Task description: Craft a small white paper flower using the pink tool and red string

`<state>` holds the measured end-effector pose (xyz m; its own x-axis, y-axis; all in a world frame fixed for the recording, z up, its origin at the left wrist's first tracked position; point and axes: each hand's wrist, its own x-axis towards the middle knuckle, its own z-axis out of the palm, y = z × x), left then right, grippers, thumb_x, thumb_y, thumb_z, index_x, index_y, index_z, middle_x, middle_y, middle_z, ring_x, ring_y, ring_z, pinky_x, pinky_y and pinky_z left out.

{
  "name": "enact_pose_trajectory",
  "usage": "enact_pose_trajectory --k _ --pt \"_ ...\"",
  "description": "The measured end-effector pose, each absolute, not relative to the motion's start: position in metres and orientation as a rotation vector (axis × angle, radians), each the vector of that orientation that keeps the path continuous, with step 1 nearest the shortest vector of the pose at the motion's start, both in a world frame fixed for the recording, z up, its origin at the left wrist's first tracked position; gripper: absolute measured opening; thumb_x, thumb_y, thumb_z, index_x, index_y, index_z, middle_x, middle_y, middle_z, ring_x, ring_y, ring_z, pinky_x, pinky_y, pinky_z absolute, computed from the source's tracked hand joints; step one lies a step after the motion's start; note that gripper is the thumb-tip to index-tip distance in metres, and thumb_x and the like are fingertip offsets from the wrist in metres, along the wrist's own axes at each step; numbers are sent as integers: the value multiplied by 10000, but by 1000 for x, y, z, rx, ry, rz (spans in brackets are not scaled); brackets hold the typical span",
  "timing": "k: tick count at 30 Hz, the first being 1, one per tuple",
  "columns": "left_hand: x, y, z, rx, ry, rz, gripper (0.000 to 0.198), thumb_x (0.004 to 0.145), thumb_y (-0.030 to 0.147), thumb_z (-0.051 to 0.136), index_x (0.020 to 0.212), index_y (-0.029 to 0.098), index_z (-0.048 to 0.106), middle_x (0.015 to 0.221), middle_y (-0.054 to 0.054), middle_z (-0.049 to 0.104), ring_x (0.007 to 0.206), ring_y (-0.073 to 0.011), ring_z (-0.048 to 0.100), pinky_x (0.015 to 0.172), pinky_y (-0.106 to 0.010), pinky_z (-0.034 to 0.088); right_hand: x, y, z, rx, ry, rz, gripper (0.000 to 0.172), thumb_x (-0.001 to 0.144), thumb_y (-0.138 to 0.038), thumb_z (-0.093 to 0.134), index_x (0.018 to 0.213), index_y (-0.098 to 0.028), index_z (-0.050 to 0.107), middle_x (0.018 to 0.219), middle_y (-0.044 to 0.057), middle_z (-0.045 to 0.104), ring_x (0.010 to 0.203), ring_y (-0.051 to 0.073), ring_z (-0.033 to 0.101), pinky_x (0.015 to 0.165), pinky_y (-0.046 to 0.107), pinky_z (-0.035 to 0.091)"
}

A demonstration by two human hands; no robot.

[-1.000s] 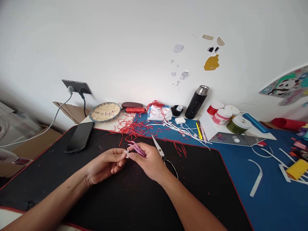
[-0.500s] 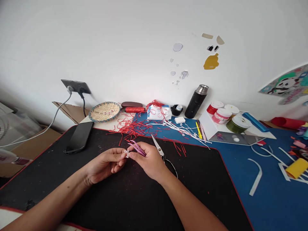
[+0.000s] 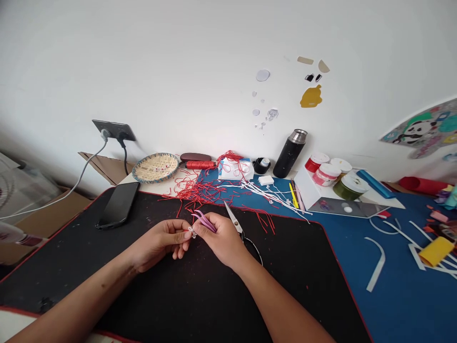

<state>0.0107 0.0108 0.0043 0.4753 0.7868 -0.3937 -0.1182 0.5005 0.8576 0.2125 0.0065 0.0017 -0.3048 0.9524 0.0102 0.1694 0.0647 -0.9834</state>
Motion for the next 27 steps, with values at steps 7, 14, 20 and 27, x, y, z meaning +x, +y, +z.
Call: enact_pose_trajectory --k 7,14,20,27 --pt "10 11 4 976 884 651 451 750 472 913 977 149 695 697 -17 718 547 -137 650 507 -228 457 214 7 -1 -1191 -1604 1274 282 953 -457 659 882 -185 674 786 -13 612 702 151 520 675 271 418" --pt "11 13 5 1061 922 684 484 759 509 894 1001 162 661 717 -10 712 546 -142 641 508 -239 469 215 9 -2 -1251 -1572 1212 271 948 -459 650 882 -199 686 754 -17 577 695 157 502 660 269 409" --pt "8 15 4 1049 971 827 435 745 519 894 856 152 688 705 -16 701 547 -131 619 520 -239 477 214 8 -5 -1243 -1553 1249 278 947 -458 658 874 -190 683 729 -20 566 651 143 476 622 264 394" --pt "9 16 7 1125 1035 954 404 764 518 871 840 163 693 688 -9 690 564 -145 621 528 -250 486 210 6 -6 -1252 -1583 1252 231 934 -418 663 871 -197 684 740 -25 568 657 146 482 639 262 404"
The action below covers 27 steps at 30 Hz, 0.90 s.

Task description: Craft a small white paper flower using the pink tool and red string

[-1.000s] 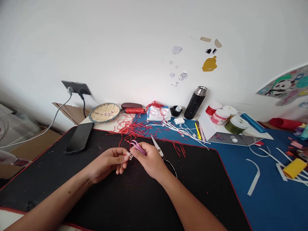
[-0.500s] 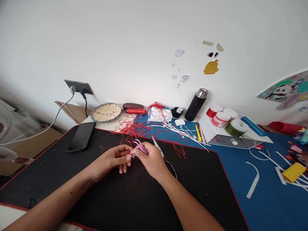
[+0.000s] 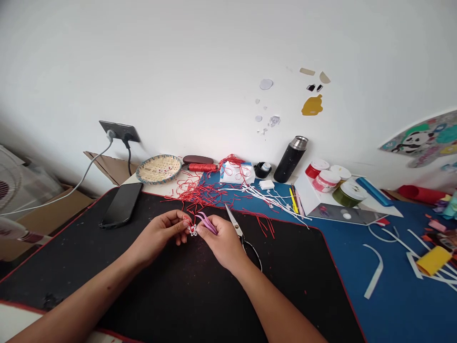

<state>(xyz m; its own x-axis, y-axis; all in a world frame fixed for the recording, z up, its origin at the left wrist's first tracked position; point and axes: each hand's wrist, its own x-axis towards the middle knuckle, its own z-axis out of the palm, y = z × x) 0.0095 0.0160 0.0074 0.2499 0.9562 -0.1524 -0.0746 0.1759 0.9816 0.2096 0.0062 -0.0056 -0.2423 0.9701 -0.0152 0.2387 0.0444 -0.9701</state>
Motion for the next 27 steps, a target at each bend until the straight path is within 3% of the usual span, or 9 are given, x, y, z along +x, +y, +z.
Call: enact_pose_trajectory --k 10,19,27 --pt "11 14 10 1247 1109 1013 390 805 544 823 883 182 701 627 21 649 511 -131 563 505 -240 457 206 4 -1 -1207 -1594 1339 317 952 -493 650 852 -192 641 727 -30 508 660 144 443 622 261 373" --pt "10 11 10 1334 1128 1012 336 865 508 773 917 185 696 617 25 633 514 -132 559 513 -243 454 207 3 -7 -1150 -1536 1480 435 955 -616 641 994 -185 686 625 -69 411 547 123 351 535 259 302" --pt "12 10 7 1321 1059 957 371 884 535 744 937 175 669 653 39 621 528 -112 536 524 -239 450 206 4 -8 -1150 -1601 1408 313 935 -480 685 904 -169 669 776 -18 551 703 144 461 646 263 364"
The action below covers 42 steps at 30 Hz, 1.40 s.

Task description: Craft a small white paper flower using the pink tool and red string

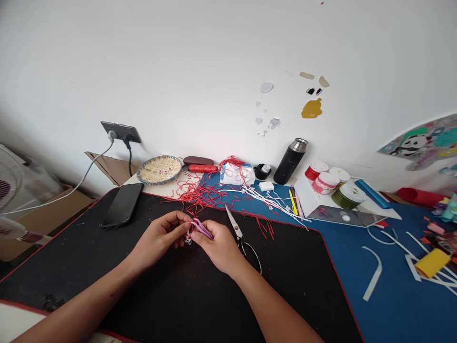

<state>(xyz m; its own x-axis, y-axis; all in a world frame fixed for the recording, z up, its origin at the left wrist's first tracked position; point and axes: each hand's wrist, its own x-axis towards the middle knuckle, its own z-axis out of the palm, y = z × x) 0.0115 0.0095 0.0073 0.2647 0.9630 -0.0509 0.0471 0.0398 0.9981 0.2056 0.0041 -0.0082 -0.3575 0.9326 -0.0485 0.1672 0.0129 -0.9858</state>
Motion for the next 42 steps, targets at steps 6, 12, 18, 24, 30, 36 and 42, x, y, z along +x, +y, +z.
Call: enact_pose_trajectory --k 6,12,18,24,30,36,42 --pt "11 11 6 1246 936 934 427 877 545 771 1029 162 661 765 -2 666 669 -152 622 569 -262 503 206 4 -10 -1202 -1559 1345 257 935 -428 675 866 -181 662 731 -31 527 654 135 424 615 260 343" --pt "14 11 1 1200 878 858 445 821 493 849 1037 167 637 898 -33 714 767 -176 689 660 -292 538 205 5 -12 -1192 -1500 1347 267 935 -452 670 888 -189 663 672 -49 469 581 123 348 538 255 292" --pt "15 10 5 1273 958 850 435 827 532 812 993 166 646 766 4 673 654 -154 636 595 -280 497 205 4 -12 -1197 -1519 1338 268 947 -449 648 882 -189 654 659 -56 419 580 123 325 530 257 268" --pt "14 7 7 1378 1055 805 364 874 496 739 1030 178 657 730 40 604 597 -128 552 577 -271 467 205 5 -14 -1231 -1519 1268 269 948 -443 634 870 -187 662 676 -48 439 614 134 361 564 264 292" --pt "14 8 2 1366 1005 785 393 832 433 779 1113 185 662 786 38 598 634 -132 560 596 -270 471 206 6 -17 -1227 -1516 1242 279 935 -446 644 831 -187 651 706 -36 485 641 140 398 589 268 314" --pt "14 8 6 1388 1010 783 366 879 445 727 1116 179 644 784 39 576 629 -131 540 584 -266 457 207 7 -17 -1235 -1522 1232 279 944 -449 637 832 -194 640 680 -50 442 624 138 374 582 270 306" --pt "14 4 7 1540 1079 789 339 949 427 637 1200 199 645 735 58 511 613 -140 535 591 -267 434 206 6 -14 -1229 -1539 1215 258 945 -419 634 831 -187 638 684 -50 457 632 137 391 578 266 299"
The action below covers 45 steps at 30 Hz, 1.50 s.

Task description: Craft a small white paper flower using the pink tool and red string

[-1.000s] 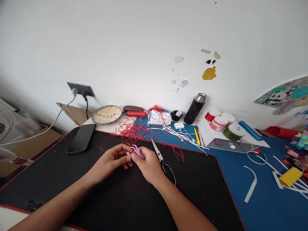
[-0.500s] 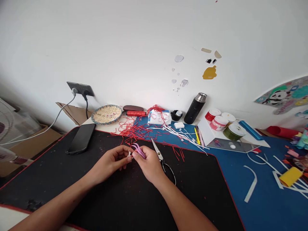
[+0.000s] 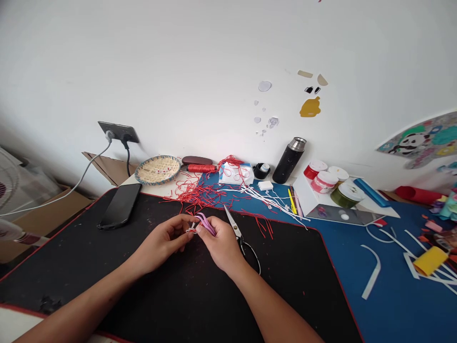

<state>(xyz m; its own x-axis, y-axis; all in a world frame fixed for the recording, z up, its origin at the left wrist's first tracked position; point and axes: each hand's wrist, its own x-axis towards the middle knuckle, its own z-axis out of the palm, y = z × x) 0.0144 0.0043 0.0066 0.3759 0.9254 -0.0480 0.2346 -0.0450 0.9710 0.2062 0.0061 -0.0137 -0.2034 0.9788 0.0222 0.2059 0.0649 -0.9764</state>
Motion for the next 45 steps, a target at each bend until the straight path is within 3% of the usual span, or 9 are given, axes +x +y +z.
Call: enact_pose_trajectory --k 12,20,32,45 --pt "16 2 1 1752 1129 716 236 951 257 582 1136 207 719 807 13 665 701 -173 552 659 -272 433 202 0 -9 -1197 -1679 1160 199 942 -341 630 805 -197 618 700 -34 542 650 143 463 612 257 345" --pt "17 3 1 1601 1092 731 266 966 364 611 1162 200 683 750 35 584 606 -144 538 603 -259 452 205 0 -6 -1215 -1649 1126 248 961 -397 619 813 -197 618 676 -44 501 626 140 432 587 260 316" --pt "18 5 0 1464 973 720 356 946 476 648 1146 181 669 786 12 613 620 -147 573 584 -276 487 204 -2 -5 -1206 -1631 1161 201 942 -352 639 814 -197 633 693 -32 572 632 144 481 594 257 348" --pt "17 6 -5 1525 1031 702 283 960 396 628 1149 190 676 791 6 643 638 -159 584 618 -284 508 202 -4 0 -1167 -1631 1172 201 951 -354 622 833 -193 635 697 -34 549 636 140 476 601 254 365"
